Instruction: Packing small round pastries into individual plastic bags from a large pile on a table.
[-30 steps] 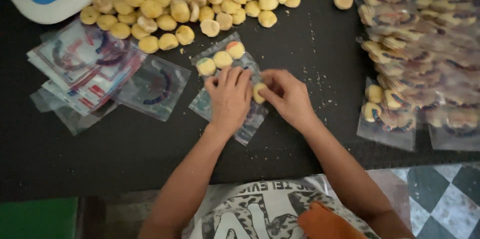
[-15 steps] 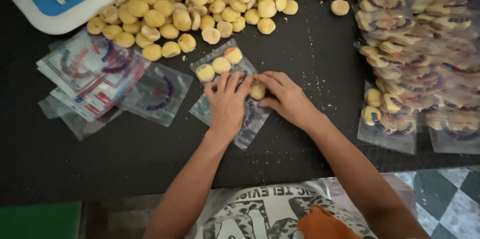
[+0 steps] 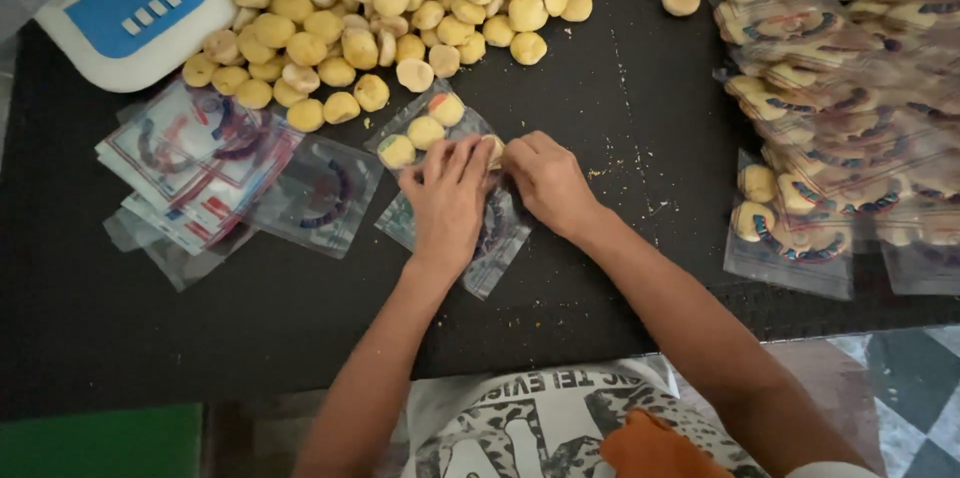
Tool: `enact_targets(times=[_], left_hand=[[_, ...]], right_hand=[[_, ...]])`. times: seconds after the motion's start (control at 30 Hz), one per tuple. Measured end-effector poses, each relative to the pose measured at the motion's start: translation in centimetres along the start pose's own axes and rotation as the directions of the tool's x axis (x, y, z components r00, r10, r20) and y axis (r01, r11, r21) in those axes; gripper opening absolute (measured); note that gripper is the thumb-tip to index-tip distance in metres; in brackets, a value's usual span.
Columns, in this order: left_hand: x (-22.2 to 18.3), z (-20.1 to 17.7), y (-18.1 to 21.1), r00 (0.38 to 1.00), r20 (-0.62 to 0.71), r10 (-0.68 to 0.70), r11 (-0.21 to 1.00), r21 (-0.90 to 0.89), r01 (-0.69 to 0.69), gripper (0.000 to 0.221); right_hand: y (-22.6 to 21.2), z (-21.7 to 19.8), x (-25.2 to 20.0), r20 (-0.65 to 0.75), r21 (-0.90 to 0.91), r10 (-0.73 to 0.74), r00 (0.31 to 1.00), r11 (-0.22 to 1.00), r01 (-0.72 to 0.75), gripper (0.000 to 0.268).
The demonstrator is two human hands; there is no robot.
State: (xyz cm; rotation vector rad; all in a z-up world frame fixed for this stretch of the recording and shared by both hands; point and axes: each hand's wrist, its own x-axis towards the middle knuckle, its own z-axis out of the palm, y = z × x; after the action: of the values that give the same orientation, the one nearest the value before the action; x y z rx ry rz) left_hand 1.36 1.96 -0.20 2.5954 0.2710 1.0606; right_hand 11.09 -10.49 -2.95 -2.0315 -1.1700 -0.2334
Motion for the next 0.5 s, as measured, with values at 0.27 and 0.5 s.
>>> enact_targets(times=[0.27,0.5], left_hand=[[0.4,-0.4,-0.4,0.98,0.201,0.003,0.981,-0.191,0.036,0.042],[0.7,2.3,-1.0,0.956,0.249,0.152,0.971,0.144,-0.192,0.029]], right_hand=[[0.2,0.2,-2.5,0.134,0.086,0.031,0.99,0.995,-0.043,0.022],[-1.8,-0.9,-3.0,0.172,-0.059,0.02,0.985,0.998,-0.01,0.011]])
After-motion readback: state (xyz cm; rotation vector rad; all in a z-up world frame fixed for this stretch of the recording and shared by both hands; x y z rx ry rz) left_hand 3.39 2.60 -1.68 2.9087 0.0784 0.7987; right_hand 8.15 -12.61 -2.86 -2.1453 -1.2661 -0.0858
